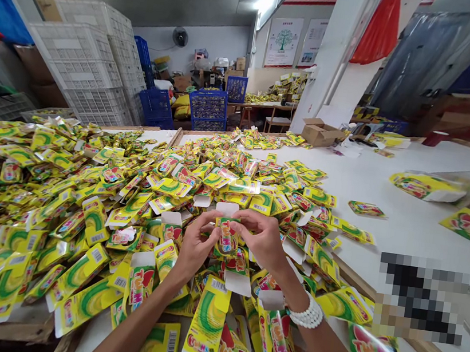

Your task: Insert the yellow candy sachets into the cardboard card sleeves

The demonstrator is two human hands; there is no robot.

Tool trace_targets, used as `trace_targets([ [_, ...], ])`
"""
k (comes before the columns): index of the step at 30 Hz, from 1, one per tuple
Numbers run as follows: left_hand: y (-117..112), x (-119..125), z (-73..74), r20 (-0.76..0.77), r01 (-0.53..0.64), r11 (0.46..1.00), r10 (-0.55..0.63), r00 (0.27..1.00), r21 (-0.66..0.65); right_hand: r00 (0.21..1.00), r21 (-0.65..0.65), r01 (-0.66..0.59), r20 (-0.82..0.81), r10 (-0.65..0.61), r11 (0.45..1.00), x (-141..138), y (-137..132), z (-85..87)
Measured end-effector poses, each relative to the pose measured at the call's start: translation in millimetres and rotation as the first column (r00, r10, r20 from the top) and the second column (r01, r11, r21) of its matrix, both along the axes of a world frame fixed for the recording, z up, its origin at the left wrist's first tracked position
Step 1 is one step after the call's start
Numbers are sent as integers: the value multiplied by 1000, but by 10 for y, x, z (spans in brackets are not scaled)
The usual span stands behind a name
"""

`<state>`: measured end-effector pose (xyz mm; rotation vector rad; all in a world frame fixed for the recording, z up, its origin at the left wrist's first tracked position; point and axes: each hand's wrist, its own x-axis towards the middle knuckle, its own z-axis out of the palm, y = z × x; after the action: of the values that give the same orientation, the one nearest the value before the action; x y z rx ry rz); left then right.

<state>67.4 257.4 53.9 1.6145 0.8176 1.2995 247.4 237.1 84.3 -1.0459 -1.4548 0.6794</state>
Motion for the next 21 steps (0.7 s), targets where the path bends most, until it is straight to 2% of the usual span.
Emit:
trace_targets([
  [5,-12,1,-26,-80,54,998,-52,995,26,988,-30,68,-134,-71,997,44,-10,98],
  [9,-31,12,-82,-182,96,992,-80,980,80,982,-123,27,-184,-49,992,81,37,106],
  [16,-36,40,-125,-175,-23,992,45,983,128,988,-220,-56,-154,22,974,128,38,120],
  [21,-37,36,-101,-198,-55,992,77,977,114,993,-211,-54,-110,32,976,119,39,64],
])
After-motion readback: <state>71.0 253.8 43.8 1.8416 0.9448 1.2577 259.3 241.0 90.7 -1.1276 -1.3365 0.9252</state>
